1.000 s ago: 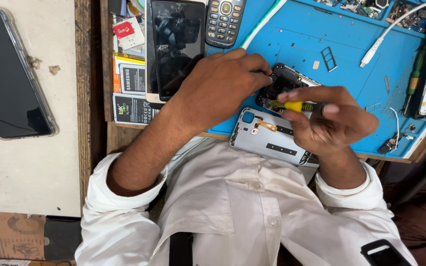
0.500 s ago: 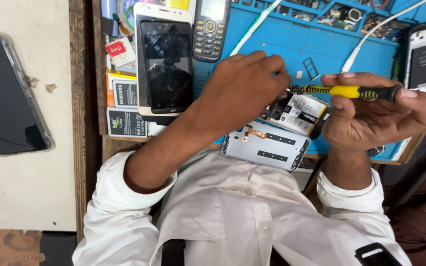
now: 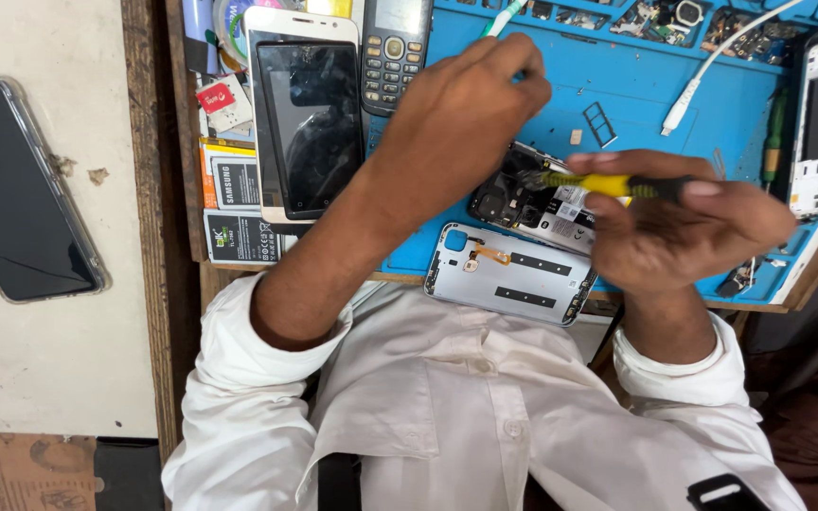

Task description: The person uses a yellow-handled screwdriver to remove screws from a disassembled smartphone, then detaches and reattaches internal components. The person handles the phone casing and battery, reassembles the device, and places it on the workbench.

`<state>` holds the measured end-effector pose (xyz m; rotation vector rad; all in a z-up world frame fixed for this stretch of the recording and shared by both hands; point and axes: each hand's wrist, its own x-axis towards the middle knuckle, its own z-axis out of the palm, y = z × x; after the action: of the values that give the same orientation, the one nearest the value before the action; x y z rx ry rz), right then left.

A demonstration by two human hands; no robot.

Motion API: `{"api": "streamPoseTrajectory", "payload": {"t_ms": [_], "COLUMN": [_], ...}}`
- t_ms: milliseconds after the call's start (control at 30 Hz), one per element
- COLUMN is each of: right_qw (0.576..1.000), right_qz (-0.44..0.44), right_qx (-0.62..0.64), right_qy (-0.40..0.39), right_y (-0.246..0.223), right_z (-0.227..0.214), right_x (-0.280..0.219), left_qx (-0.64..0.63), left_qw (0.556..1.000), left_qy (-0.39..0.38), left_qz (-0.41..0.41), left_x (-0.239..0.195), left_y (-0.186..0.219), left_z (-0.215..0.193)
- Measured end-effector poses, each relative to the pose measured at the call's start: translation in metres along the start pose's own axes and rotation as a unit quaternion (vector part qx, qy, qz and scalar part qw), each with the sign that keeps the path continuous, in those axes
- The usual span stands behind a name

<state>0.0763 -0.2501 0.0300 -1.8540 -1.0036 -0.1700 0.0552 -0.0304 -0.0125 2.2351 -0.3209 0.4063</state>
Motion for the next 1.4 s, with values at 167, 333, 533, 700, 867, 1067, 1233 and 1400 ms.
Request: {"api": "streamPoseTrajectory", "payload": {"t_ms": [167,333,533,700,867,1067,1233,1400], "right_qw": [0.998,0.998,0.993,0.994,0.992,0.996,0.997,0.99], "right_qz": [0.016,0.023,-0.021,-0.052,-0.042,-0.026,-0.064,-0.022], "right_qx": [0.047,0.05,0.064,0.054,0.095,0.07,0.011,0.109], "right_qy": [-0.048,-0.04,-0.099,-0.076,-0.071,-0.052,-0.051,-0.092], "right_y": [-0.009,-0.012,-0.015,-0.013,-0.008,-0.011,-0.012,-0.009], "right_z": [0.014,0.018,0.02,0.021,0.027,0.028,0.031,0.028], "right_x": [0.003,0.005,0.016,0.013,0.007,0.017,0.024,0.016], "left_qx": [-0.066,-0.144,-0.128,-0.108,-0.076,-0.057,-0.078,-0.061], "left_qw": [0.994,0.979,0.977,0.978,0.984,0.981,0.979,0.98], "left_qy": [-0.074,-0.14,-0.166,-0.174,-0.16,-0.18,-0.182,-0.183], "left_qz": [-0.054,-0.041,-0.027,-0.031,-0.022,-0.034,-0.046,-0.039], "left_x": [-0.018,-0.033,-0.039,-0.038,-0.04,-0.042,-0.039,-0.041], "left_y": [0.004,0.007,0.005,0.006,0.008,0.008,0.008,0.008], "left_z": [-0.033,-0.046,-0.047,-0.046,-0.043,-0.038,-0.04,-0.039]}}
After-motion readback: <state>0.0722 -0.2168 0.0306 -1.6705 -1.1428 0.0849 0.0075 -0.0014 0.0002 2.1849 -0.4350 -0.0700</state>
